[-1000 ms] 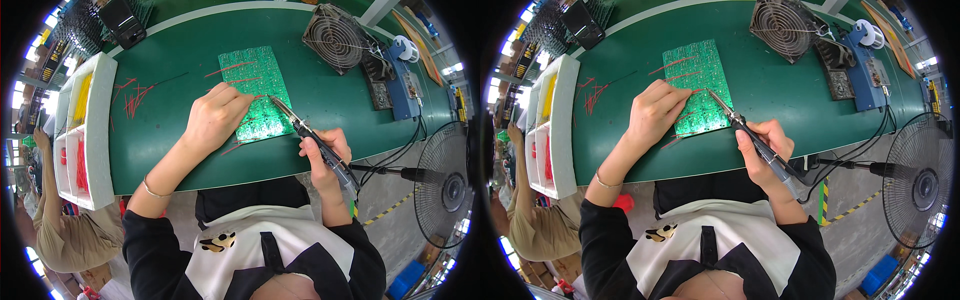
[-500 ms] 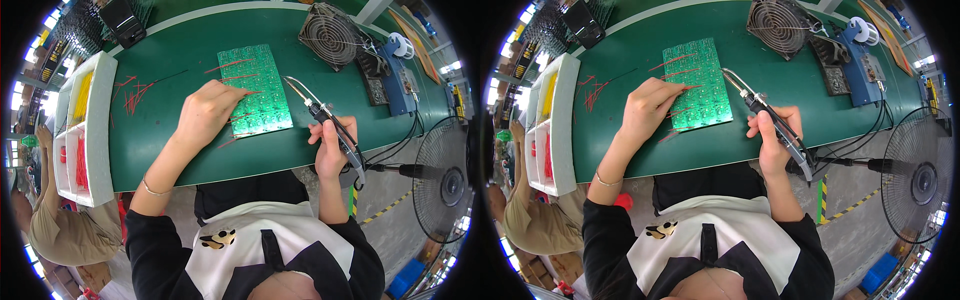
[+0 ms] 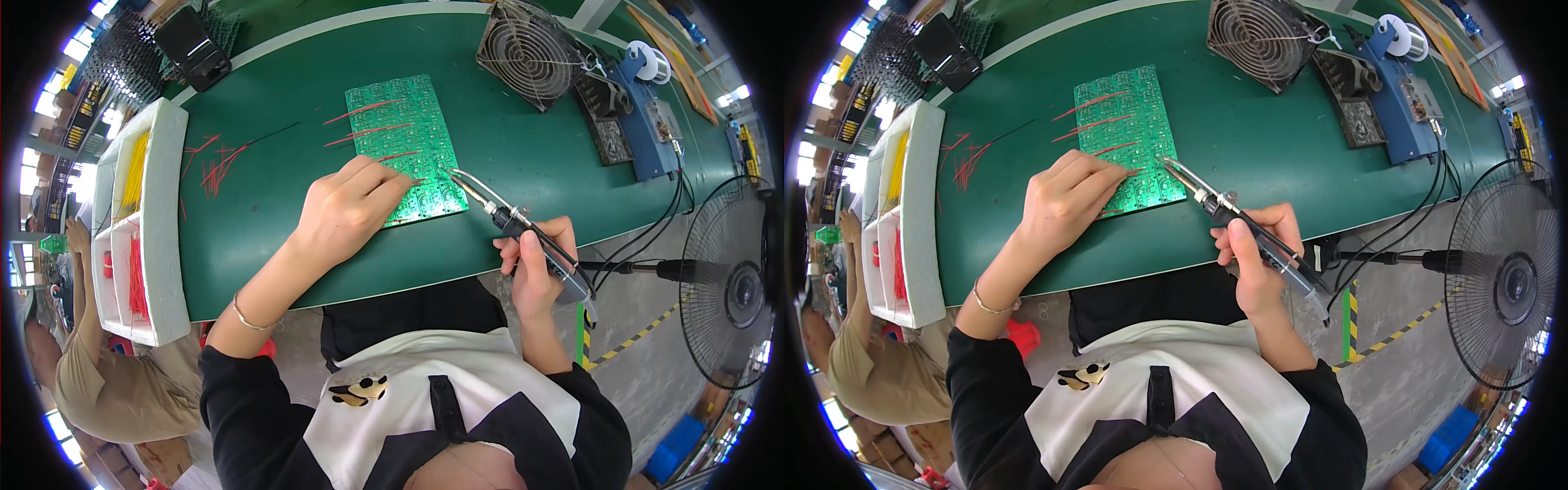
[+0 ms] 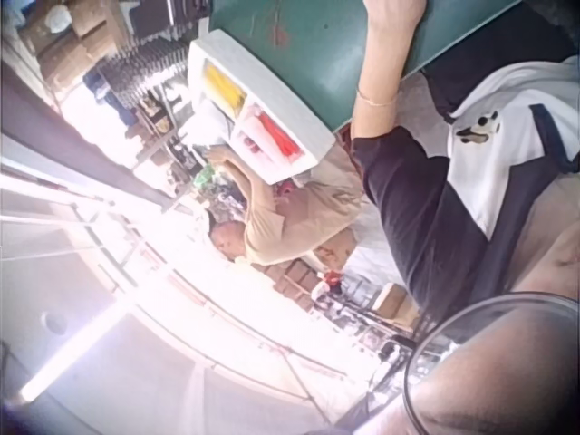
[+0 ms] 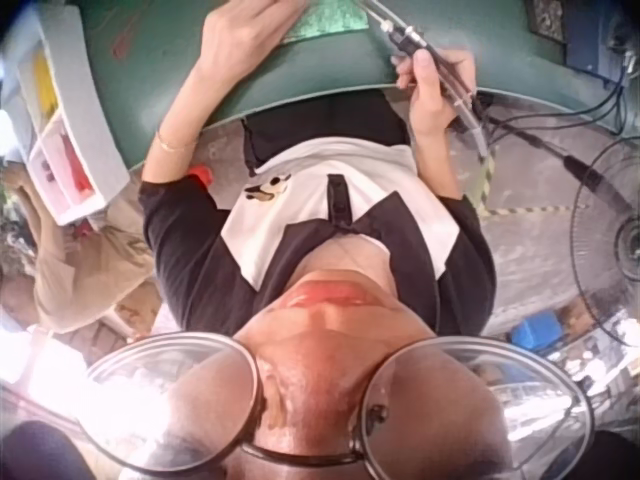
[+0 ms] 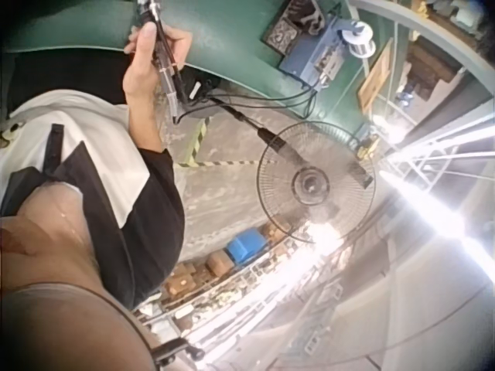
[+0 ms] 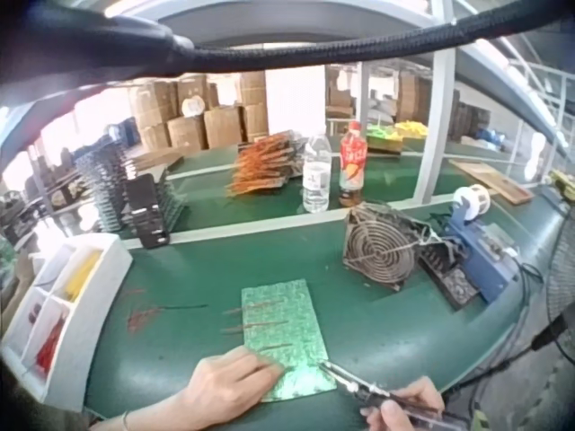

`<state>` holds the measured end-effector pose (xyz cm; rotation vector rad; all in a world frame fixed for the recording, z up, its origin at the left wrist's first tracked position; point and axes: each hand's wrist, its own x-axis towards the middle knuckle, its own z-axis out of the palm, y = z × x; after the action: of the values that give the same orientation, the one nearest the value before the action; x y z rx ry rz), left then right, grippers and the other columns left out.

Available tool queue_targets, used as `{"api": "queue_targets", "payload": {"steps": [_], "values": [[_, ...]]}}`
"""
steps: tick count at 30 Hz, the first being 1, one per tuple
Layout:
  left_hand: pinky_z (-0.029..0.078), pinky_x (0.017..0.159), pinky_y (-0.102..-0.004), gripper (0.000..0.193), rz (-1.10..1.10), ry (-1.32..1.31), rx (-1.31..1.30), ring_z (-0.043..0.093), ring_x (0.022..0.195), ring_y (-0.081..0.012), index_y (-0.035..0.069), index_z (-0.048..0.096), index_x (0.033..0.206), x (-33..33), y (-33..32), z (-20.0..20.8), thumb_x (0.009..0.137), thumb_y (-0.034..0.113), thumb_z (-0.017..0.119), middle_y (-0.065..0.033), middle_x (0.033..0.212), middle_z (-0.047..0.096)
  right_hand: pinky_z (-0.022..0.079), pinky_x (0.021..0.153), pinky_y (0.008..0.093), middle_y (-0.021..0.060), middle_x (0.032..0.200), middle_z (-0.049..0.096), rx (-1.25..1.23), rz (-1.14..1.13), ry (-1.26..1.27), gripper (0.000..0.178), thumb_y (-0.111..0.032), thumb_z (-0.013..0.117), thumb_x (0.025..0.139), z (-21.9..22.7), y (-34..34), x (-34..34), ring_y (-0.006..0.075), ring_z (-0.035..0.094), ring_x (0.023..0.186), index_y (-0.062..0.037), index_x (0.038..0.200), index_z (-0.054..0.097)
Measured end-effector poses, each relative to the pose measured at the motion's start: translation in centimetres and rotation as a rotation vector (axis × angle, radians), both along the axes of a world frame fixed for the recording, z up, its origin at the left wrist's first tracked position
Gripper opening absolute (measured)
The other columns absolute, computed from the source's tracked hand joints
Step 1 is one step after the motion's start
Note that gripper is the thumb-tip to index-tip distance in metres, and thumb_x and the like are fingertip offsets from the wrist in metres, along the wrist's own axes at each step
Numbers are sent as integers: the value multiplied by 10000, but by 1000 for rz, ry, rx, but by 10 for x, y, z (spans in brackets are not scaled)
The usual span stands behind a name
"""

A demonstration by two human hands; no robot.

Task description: The person sets aside a wired circuit board, places a bare circuit board on the workbench, and solders wires onto the circuit board using a soldering iron.

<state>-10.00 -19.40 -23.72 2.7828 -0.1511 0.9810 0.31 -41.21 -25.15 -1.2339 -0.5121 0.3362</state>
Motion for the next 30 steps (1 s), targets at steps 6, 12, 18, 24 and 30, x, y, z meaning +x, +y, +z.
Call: {"api": "queue_targets", "payload": {"steps": [6, 12, 18, 24, 30], "values": [[486, 520, -270, 152, 10, 10, -13, 610, 659, -171, 38, 650, 791, -3, 1, -2, 656, -8, 703, -27, 734, 606, 486, 523, 218, 125, 693, 598, -66, 65, 48, 169, -82, 583, 849, -3, -8, -6, 96, 558, 543, -4, 875, 435], [485, 531, -271, 161, -14, -38, -60, 612, 656, -175, 35, 652, 785, -1, 2, -5, 642, -14, 708, -37, 704, 603, 482, 502, 210, 153, 781, 611, -71, 60, 63, 204, -104, 599, 855, -3, -3, -9, 107, 589, 618, 0, 895, 428], [483, 533, -276, 181, -2, -35, -45, 606, 651, -175, 32, 648, 772, -2, -1, -5, 614, -17, 719, -37, 698, 592, 481, 505, 207, 155, 790, 609, -93, 91, 74, 221, -117, 604, 858, -3, -2, -12, 107, 591, 623, 1, 904, 423], [482, 534, -279, 181, 14, -26, -38, 602, 653, -180, 32, 645, 771, -2, -2, -6, 614, -19, 718, -39, 698, 587, 472, 508, 203, 166, 794, 611, -89, 72, 54, 221, -115, 600, 860, -5, -2, -13, 96, 577, 607, 3, 904, 418], [481, 535, -280, 179, 31, -10, -34, 598, 654, -179, 37, 644, 772, -3, -3, -5, 616, -13, 716, -35, 703, 583, 503, 580, 258, 133, 716, 581, -148, 46, 16, 222, -137, 584, 866, 1, 2, -16, 93, 528, 534, -18, 877, 397]]}}
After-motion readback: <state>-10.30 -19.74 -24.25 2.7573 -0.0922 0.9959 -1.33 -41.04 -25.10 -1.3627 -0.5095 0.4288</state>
